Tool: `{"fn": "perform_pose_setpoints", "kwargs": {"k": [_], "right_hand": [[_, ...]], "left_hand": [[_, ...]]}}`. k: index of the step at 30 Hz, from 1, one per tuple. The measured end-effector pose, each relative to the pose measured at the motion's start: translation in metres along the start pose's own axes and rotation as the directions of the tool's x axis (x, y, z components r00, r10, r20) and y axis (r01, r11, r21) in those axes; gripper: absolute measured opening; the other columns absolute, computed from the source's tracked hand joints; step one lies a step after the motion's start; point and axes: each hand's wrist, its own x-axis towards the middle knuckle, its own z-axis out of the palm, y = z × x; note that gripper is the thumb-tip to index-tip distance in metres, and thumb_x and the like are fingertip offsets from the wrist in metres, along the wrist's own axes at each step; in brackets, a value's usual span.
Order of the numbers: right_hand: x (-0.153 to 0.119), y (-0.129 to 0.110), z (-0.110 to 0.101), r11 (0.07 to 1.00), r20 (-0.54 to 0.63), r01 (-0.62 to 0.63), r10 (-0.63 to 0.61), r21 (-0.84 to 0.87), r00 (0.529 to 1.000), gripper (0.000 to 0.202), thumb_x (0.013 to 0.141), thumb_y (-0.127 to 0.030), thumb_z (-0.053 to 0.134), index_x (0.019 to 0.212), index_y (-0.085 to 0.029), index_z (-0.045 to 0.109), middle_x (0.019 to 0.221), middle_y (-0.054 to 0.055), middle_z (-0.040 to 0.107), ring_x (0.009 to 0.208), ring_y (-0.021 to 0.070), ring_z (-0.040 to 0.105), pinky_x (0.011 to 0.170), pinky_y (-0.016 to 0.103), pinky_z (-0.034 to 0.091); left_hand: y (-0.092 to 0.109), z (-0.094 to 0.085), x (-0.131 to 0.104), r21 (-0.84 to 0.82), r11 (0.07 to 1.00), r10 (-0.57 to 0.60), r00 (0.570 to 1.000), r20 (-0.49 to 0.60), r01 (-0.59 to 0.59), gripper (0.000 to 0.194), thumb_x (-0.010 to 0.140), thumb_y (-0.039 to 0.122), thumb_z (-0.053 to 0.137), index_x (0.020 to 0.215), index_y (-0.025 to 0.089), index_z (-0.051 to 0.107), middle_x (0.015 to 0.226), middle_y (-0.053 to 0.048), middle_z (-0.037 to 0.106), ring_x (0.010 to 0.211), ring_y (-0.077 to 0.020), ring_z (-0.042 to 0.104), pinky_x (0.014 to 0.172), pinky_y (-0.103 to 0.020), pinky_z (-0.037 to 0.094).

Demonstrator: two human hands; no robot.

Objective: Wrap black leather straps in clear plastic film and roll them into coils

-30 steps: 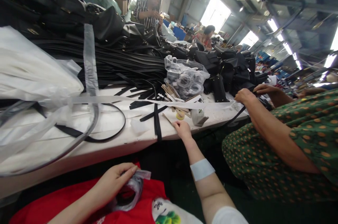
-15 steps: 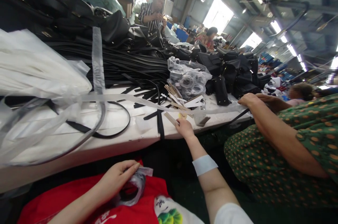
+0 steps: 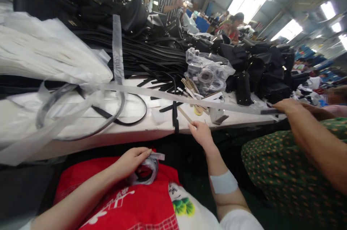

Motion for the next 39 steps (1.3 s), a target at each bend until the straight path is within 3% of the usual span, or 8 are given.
{"fn": "perform_pose_setpoints", "kwargs": {"k": [3, 6, 16, 20, 24, 29, 36, 39], "right_hand": [[-0.047, -0.024, -0.021, 0.883, 0.268, 0.243, -0.367, 0.402, 0.891, 0.032, 0.088, -0.038, 0.055, 0.069, -0.014, 0.065, 0.061, 0.0, 0.061, 0.057, 0.0108, 0.053, 0.055, 0.02, 0.036], [-0.078, -0.052, -0.035, 0.807, 0.389, 0.354, -0.552, 0.474, 0.737, 0.027, 0.085, -0.033, 0.059, 0.065, -0.015, 0.063, 0.056, -0.004, 0.056, 0.051, 0.0069, 0.045, 0.051, 0.019, 0.03], [-0.086, -0.121, 0.023, 0.821, 0.436, 0.562, -0.471, -0.102, 0.767, 0.026, 0.085, -0.032, 0.052, 0.078, -0.018, 0.072, 0.074, 0.007, 0.073, 0.061, 0.0184, 0.062, 0.054, 0.028, 0.033], [-0.075, -0.109, 0.031, 0.872, 0.424, 0.489, -0.443, 0.0, 0.79, 0.027, 0.081, -0.045, 0.062, 0.076, -0.02, 0.071, 0.071, 0.005, 0.071, 0.065, 0.0176, 0.062, 0.059, 0.026, 0.038], [-0.066, -0.083, 0.022, 0.861, 0.373, 0.312, -0.466, 0.403, 0.803, 0.019, 0.081, -0.039, 0.066, 0.079, -0.021, 0.07, 0.069, -0.002, 0.067, 0.059, 0.0101, 0.055, 0.056, 0.021, 0.036], [-0.054, -0.067, 0.049, 0.688, 0.375, -0.063, -0.315, 0.723, 0.872, 0.03, 0.075, -0.044, 0.072, 0.076, -0.015, 0.064, 0.059, -0.002, 0.059, 0.051, 0.0082, 0.048, 0.048, 0.019, 0.035], [-0.052, -0.058, 0.103, 0.522, 0.645, -0.486, -0.172, 0.701, 0.745, 0.058, 0.078, -0.068, 0.055, 0.067, -0.012, 0.065, 0.053, 0.0, 0.058, 0.047, 0.0094, 0.048, 0.048, 0.021, 0.036], [-0.058, -0.065, 0.113, 0.385, 0.572, -0.474, -0.195, 0.792, 0.797, 0.047, 0.067, -0.059, 0.072, 0.065, -0.013, 0.064, 0.054, -0.003, 0.055, 0.049, 0.0075, 0.043, 0.049, 0.02, 0.033]], "left_hand": [[0.004, 0.002, 0.0, -0.077, 0.995, -0.068, 0.997, 0.028, 0.069, 0.055, 0.077, 0.066, 0.052, 0.084, 0.014, 0.067, 0.058, 0.002, 0.054, 0.047, -0.0121, 0.046, 0.045, -0.022, 0.038], [0.008, 0.005, 0.001, -0.091, 0.992, -0.088, 0.995, 0.038, 0.091, 0.056, 0.076, 0.065, 0.054, 0.091, 0.014, 0.069, 0.061, 0.0, 0.06, 0.046, -0.0117, 0.048, 0.044, -0.022, 0.039], [0.014, 0.007, -0.004, -0.068, 0.997, -0.038, 0.999, -0.002, 0.038, 0.041, 0.076, 0.054, 0.056, 0.079, 0.016, 0.071, 0.061, -0.001, 0.065, 0.052, -0.0147, 0.055, 0.048, -0.023, 0.042], [0.009, 0.0, -0.002, -0.079, 0.997, 0.011, 0.999, -0.045, -0.015, 0.037, 0.075, 0.05, 0.059, 0.073, 0.015, 0.071, 0.073, -0.005, 0.071, 0.067, -0.0188, 0.06, 0.06, -0.025, 0.047], [0.009, -0.004, -0.001, -0.042, 0.997, 0.064, 0.998, 0.008, -0.063, 0.041, 0.077, 0.052, 0.058, 0.081, 0.014, 0.073, 0.077, -0.006, 0.071, 0.069, -0.0189, 0.06, 0.062, -0.025, 0.046], [0.018, 0.006, -0.002, 0.085, 0.979, 0.181, 0.981, 0.067, -0.186, 0.042, 0.082, 0.051, 0.053, 0.062, 0.016, 0.061, 0.056, 0.002, 0.057, 0.054, -0.0119, 0.047, 0.054, -0.022, 0.036], [0.015, 0.015, -0.005, 0.149, 0.979, 0.148, 0.988, -0.054, -0.139, 0.039, 0.08, 0.051, 0.056, 0.063, 0.017, 0.06, 0.06, 0.0, 0.059, 0.058, -0.0152, 0.052, 0.056, -0.024, 0.041], [0.014, 0.014, -0.006, 0.191, 0.96, 0.221, 0.973, -0.07, -0.204, 0.039, 0.083, 0.051, 0.053, 0.063, 0.019, 0.062, 0.07, -0.003, 0.063, 0.068, -0.0186, 0.058, 0.067, -0.027, 0.046]]}}
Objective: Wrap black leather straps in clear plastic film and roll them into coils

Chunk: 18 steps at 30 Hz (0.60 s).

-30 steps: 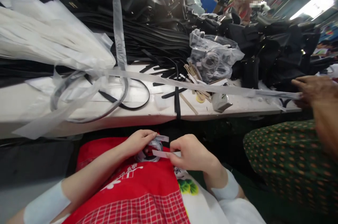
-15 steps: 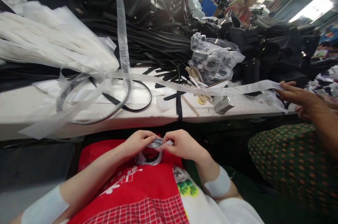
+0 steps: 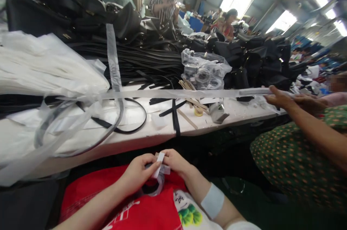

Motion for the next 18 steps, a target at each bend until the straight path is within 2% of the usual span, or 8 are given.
{"fn": "perform_pose_setpoints", "kwargs": {"k": [3, 5, 7, 9, 12, 16, 18], "right_hand": [[-0.004, -0.003, 0.006, 0.989, -0.081, 0.145, -0.147, -0.035, 0.986, 0.039, 0.07, -0.051, 0.072, 0.064, -0.013, 0.065, 0.054, -0.003, 0.054, 0.05, 0.0077, 0.041, 0.049, 0.021, 0.032], [-0.011, -0.009, 0.005, 0.974, -0.086, 0.203, -0.212, -0.105, 0.973, 0.034, 0.075, -0.046, 0.068, 0.068, -0.012, 0.067, 0.056, -0.002, 0.055, 0.052, 0.0083, 0.042, 0.05, 0.021, 0.032], [-0.019, -0.018, 0.001, 0.959, -0.04, 0.236, -0.245, -0.157, 0.969, 0.031, 0.078, -0.042, 0.065, 0.069, -0.012, 0.068, 0.059, -0.002, 0.056, 0.054, 0.0089, 0.044, 0.052, 0.021, 0.033], [-0.025, -0.026, -0.005, 0.959, 0.041, 0.247, -0.244, -0.136, 0.969, 0.034, 0.081, -0.044, 0.06, 0.071, -0.013, 0.068, 0.063, -0.001, 0.059, 0.058, 0.0104, 0.048, 0.056, 0.022, 0.037], [-0.029, -0.032, -0.013, 0.966, 0.154, 0.242, -0.227, -0.09, 0.962, 0.038, 0.082, -0.048, 0.058, 0.075, -0.012, 0.069, 0.068, 0.001, 0.063, 0.063, 0.0124, 0.053, 0.061, 0.024, 0.041], [-0.028, -0.032, -0.014, 0.969, 0.091, 0.176, -0.162, -0.175, 0.983, 0.033, 0.074, -0.044, 0.069, 0.075, -0.011, 0.071, 0.065, 0.001, 0.065, 0.058, 0.0108, 0.052, 0.057, 0.022, 0.038], [-0.028, -0.032, -0.014, 0.983, 0.066, 0.124, -0.116, -0.133, 0.991, 0.034, 0.07, -0.044, 0.073, 0.078, -0.011, 0.073, 0.069, 0.002, 0.068, 0.059, 0.0116, 0.055, 0.059, 0.023, 0.04]], "left_hand": [[0.001, -0.003, -0.001, 0.089, 0.993, 0.079, 0.993, -0.087, -0.071, 0.041, 0.085, 0.05, 0.05, 0.059, 0.021, 0.061, 0.083, -0.005, 0.063, 0.082, -0.0206, 0.06, 0.08, -0.028, 0.047], [0.001, -0.004, -0.002, 0.122, 0.991, 0.067, 0.991, -0.115, -0.053, 0.042, 0.084, 0.052, 0.051, 0.056, 0.021, 0.058, 0.082, -0.004, 0.061, 0.081, -0.0206, 0.06, 0.078, -0.029, 0.047], [0.002, -0.005, -0.003, 0.11, 0.994, 0.025, 0.996, -0.085, -0.016, 0.041, 0.084, 0.053, 0.05, 0.059, 0.021, 0.059, 0.077, -0.003, 0.062, 0.076, -0.0202, 0.06, 0.073, -0.028, 0.046], [0.002, -0.003, -0.004, 0.106, 0.994, 0.003, 0.998, -0.065, 0.004, 0.039, 0.085, 0.052, 0.05, 0.063, 0.021, 0.06, 0.073, -0.002, 0.063, 0.072, -0.0198, 0.059, 0.069, -0.028, 0.045], [0.004, 0.002, -0.004, 0.151, 0.988, 0.006, 0.994, -0.109, 0.011, 0.037, 0.085, 0.049, 0.051, 0.063, 0.021, 0.059, 0.069, -0.002, 0.064, 0.069, -0.0196, 0.059, 0.067, -0.028, 0.043], [0.008, 0.007, -0.005, 0.201, 0.978, -0.025, 0.987, -0.16, 0.057, 0.031, 0.081, 0.048, 0.056, 0.066, 0.021, 0.058, 0.067, -0.001, 0.065, 0.065, -0.0191, 0.06, 0.064, -0.029, 0.042], [0.01, 0.008, -0.007, 0.215, 0.975, -0.02, 0.982, -0.186, 0.061, 0.029, 0.08, 0.049, 0.059, 0.072, 0.021, 0.056, 0.071, -0.001, 0.066, 0.066, -0.019, 0.06, 0.065, -0.029, 0.043]]}}
